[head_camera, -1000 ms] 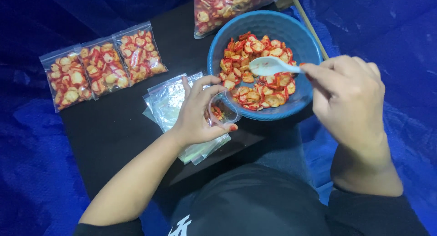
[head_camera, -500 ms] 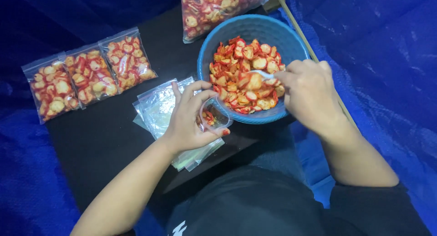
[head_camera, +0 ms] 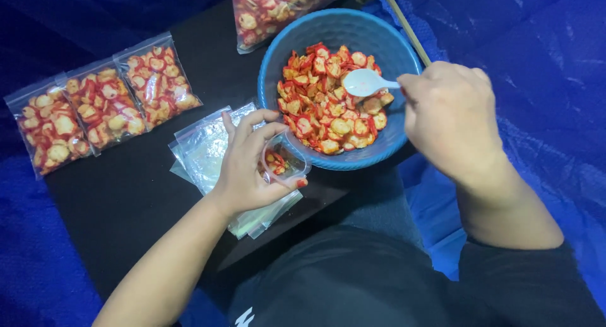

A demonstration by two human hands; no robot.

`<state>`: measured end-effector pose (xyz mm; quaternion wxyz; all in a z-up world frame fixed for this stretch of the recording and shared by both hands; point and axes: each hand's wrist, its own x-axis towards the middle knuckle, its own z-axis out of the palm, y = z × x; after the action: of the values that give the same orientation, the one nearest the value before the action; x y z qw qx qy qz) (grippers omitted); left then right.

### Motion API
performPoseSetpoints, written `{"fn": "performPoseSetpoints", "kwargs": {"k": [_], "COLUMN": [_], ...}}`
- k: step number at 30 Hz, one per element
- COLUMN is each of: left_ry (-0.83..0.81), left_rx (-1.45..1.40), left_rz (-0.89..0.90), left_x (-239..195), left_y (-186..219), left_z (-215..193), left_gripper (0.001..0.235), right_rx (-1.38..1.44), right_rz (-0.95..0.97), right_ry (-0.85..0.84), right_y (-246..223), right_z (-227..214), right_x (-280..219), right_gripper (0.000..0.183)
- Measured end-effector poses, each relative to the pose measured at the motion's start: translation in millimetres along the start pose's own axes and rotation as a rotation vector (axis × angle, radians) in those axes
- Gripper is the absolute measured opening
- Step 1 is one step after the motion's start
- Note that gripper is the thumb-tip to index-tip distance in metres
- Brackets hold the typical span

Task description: Filling small plastic bags with snacks from a bowl using a spoon and sealing them.

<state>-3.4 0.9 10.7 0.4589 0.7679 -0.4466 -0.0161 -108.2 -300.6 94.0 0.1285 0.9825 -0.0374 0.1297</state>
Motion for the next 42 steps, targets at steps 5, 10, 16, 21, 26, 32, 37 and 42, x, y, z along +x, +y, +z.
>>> {"fn": "performPoseSetpoints", "kwargs": {"k": [5,10,16,21,26,32,37,42], "left_ry": [-0.008,-0.001,-0.01,-0.007,-0.004,0.033,0.05,0.06], "left_rx": [0.005,0.002,0.001,-0.001,0.007,-0.09,-0.09,-0.07], "left_rz": [-0.012,-0.023,-0.026,-0.026,-0.012,-0.044,-0.043,-0.033], "left_x": [1.3,1.4,0.3,0.7,1.2,3.7,4.4,1.3], "left_y": [2.2,1.2,0.5,0.1,-1.1,-2.9,-0.8,-5.8], "left_z": [0.3,0.9,0.3,0.7,0.8,1.3,2.0,5.4], "left_gripper": [0.073,0.074,0.074,0.074,0.075,0.076,0.077,0.077], "right_rx": [-0.098,-0.174,-0.098,-0.185,-0.207,0.068,0.132,0.115], "right_rz": [-0.097,-0.187,-0.19,-0.208,-0.229,-0.265,-0.209,-0.274], "right_ry": [-0.054,0.003,0.025,-0.041,-0.045,0.08,0.038,0.086], "right_y": [-13.3,-26.2,-31.8,-43.6,-54.5,-17.3,-12.0,-24.8], "right_z": [7.3,15.1,9.3,20.5,32.4,60.5,67.6,65.6], "right_x": [16.1,31.1,27.3,27.2,36.6,30.9,23.2,26.7], "right_gripper": [0.009,0.019,0.015,0.013,0.012,0.013,0.009,0.012]}}
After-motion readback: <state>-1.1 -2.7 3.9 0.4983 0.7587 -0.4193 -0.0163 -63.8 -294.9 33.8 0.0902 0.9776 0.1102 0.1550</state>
